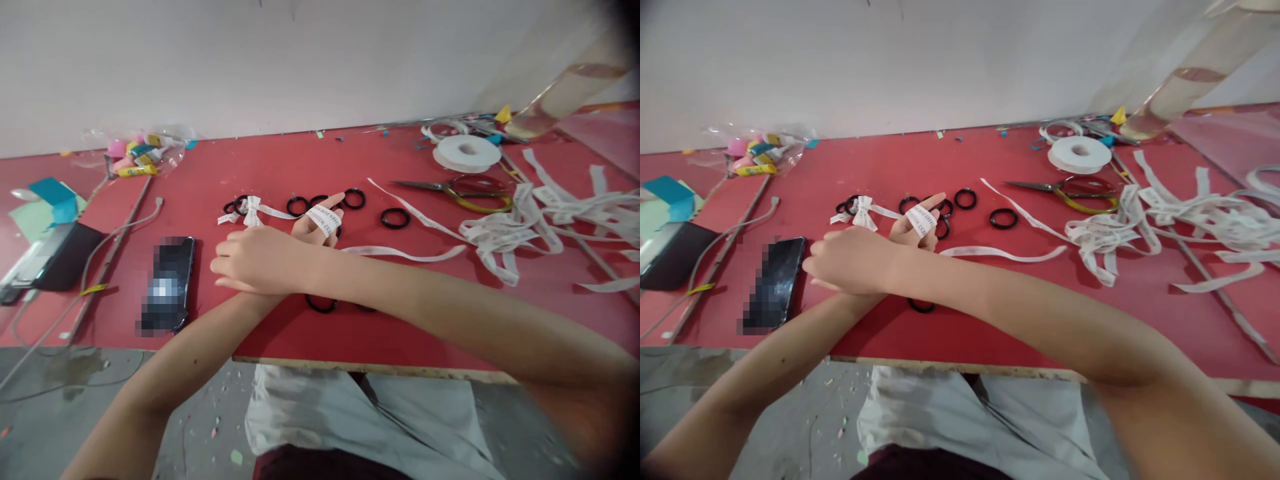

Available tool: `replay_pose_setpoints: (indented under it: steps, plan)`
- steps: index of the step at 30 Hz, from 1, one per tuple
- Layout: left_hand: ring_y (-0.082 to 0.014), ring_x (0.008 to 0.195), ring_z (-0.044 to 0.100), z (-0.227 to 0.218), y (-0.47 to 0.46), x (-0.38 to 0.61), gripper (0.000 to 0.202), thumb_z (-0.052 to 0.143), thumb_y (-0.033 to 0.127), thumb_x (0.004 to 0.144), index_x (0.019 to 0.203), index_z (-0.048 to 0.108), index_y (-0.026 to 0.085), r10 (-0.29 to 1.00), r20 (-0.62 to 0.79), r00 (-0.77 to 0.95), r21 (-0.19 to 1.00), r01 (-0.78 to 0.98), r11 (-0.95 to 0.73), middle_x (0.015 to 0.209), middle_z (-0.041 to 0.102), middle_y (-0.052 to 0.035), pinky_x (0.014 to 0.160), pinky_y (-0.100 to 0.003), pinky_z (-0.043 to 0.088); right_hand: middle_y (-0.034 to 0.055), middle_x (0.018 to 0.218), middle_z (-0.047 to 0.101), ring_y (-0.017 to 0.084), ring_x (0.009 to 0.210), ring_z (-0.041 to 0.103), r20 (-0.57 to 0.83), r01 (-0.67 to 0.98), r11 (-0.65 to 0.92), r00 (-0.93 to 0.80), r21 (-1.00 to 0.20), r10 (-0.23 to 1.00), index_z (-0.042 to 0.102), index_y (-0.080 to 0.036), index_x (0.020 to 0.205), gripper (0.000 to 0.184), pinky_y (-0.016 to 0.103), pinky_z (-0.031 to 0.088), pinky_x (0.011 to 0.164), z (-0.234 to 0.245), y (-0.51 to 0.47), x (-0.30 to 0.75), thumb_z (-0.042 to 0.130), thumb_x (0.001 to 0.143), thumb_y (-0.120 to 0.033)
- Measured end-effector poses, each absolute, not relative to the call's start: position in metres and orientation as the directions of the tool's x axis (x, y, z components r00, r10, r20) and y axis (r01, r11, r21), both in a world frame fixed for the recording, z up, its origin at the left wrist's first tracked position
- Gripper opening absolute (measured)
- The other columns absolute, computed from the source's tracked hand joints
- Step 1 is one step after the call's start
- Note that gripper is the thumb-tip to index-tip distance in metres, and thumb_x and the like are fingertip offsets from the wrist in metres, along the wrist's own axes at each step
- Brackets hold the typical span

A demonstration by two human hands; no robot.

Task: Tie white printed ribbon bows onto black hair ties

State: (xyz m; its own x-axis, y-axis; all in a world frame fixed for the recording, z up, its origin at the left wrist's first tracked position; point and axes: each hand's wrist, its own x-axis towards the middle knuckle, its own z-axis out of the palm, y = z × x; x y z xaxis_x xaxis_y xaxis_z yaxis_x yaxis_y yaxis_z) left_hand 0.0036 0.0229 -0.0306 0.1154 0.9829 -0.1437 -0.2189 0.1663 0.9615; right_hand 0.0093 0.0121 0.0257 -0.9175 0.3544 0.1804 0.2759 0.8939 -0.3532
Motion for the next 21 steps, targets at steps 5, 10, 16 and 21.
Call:
replay_pose_setpoints:
  steps: [5,10,16,21]
  plan:
    - [-0.0057,0.041,0.010,-0.030,0.027,-0.004,0.037,0.059,0.028,0.090,0.126,0.057,0.020,0.951,0.024,0.309,0.852,-0.503,0.142,0.049,0.018,0.0119,0.046,-0.026,0.008,0.0069,0.067,0.070,0.016,0.059,0.063,-0.280,0.403,0.716,-0.914,-0.570,0.292,0.069,-0.013,0.068,0.062,0.030,0.048,0.060,0.028,0.018,-0.070,0.047,0.090,-0.066]
    - [-0.0061,0.040,0.019,-0.027,0.024,-0.004,0.038,0.061,0.023,0.089,0.126,0.057,0.020,0.943,-0.031,0.332,0.821,-0.530,0.214,0.045,0.024,0.0112,0.048,-0.028,0.011,0.0074,0.062,0.069,0.014,0.052,0.060,-0.592,0.535,0.528,-0.802,-0.660,0.073,0.073,-0.006,0.072,0.072,0.026,0.046,0.053,0.035,0.014,-0.102,0.044,0.090,-0.069]
    - [-0.0066,0.043,0.012,-0.025,0.023,-0.006,0.037,0.061,0.022,0.089,0.125,0.057,0.021,0.939,-0.041,0.341,0.819,-0.527,0.227,0.047,0.023,0.0110,0.050,-0.030,0.007,0.0061,0.058,0.065,0.016,0.055,0.059,-0.682,0.597,0.603,-0.722,-0.529,0.116,0.076,-0.008,0.079,0.071,0.030,0.049,0.061,0.030,0.007,-0.119,0.049,0.085,-0.073]
    - [-0.0066,0.046,0.010,-0.029,0.023,-0.008,0.033,0.062,0.028,0.090,0.122,0.061,0.024,0.931,-0.011,0.365,0.834,-0.511,0.210,0.049,0.022,0.0100,0.051,-0.030,0.005,0.0003,0.045,0.055,0.021,0.055,0.061,-0.748,0.673,0.634,-0.627,-0.381,0.217,0.075,-0.014,0.070,0.069,0.046,0.050,0.080,0.017,0.003,-0.137,0.053,0.075,-0.080]
